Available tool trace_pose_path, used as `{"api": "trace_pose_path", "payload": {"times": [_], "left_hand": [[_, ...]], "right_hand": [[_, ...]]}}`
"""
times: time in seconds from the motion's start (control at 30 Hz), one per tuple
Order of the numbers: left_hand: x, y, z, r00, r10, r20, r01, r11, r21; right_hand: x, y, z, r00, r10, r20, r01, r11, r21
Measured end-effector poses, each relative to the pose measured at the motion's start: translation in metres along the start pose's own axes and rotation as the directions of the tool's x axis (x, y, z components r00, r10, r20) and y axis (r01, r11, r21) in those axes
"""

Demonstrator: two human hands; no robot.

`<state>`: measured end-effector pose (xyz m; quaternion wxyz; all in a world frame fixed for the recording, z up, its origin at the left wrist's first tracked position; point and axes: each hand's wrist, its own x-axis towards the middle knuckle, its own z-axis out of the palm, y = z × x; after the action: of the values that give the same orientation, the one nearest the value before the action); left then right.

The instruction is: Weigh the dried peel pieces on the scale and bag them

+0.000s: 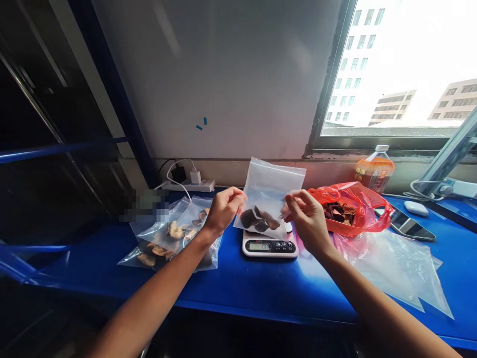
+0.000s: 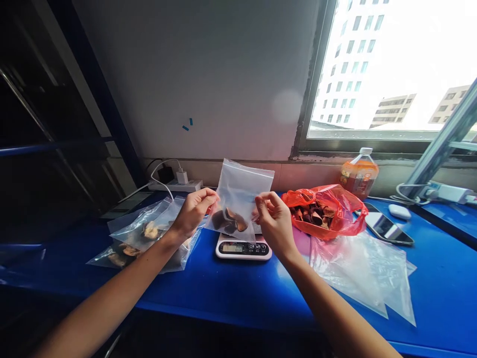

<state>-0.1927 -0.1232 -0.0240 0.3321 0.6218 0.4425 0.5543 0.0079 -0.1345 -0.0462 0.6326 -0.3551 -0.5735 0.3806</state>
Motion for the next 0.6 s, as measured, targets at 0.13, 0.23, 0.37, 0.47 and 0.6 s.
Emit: {"api": "trace_pose_path", "payload": {"times": [0.13,0.23,0.37,0.47,0.6], "left_hand": [[0.0017,-0.0003,-0.0045,0.999,-0.009,0.05,0.014,0.994,-0.106],[0.003,-0.0009,-0.0051,0.999,-0.037,0.023,0.041,0.981,-0.188],[0.0042,-0.0004,-0.0058,0.995,-0.083,0.062,0.094,0.975,-0.203],[0.004,0.0015,-0.0075,0.992,-0.068,0.109,0.088,0.977,-0.195],[0.0009,0.0036,-0.0076,0.979,-0.025,0.202,0.057,0.986,-0.156]], "right_hand": [[-0.0024,0.0042,0.0035,0.994,0.014,0.11,-0.012,1.0,-0.012],[-0.0033,0.0039,0.0047,0.975,0.042,0.218,-0.035,0.999,-0.034],[-0.0046,0.0016,0.0056,0.957,0.06,0.285,-0.042,0.997,-0.066],[-0.0047,0.0003,0.004,0.938,0.079,0.338,-0.056,0.995,-0.077],[-0.0013,-0.0048,-0.0038,0.986,0.029,0.167,-0.013,0.995,-0.097]]}}
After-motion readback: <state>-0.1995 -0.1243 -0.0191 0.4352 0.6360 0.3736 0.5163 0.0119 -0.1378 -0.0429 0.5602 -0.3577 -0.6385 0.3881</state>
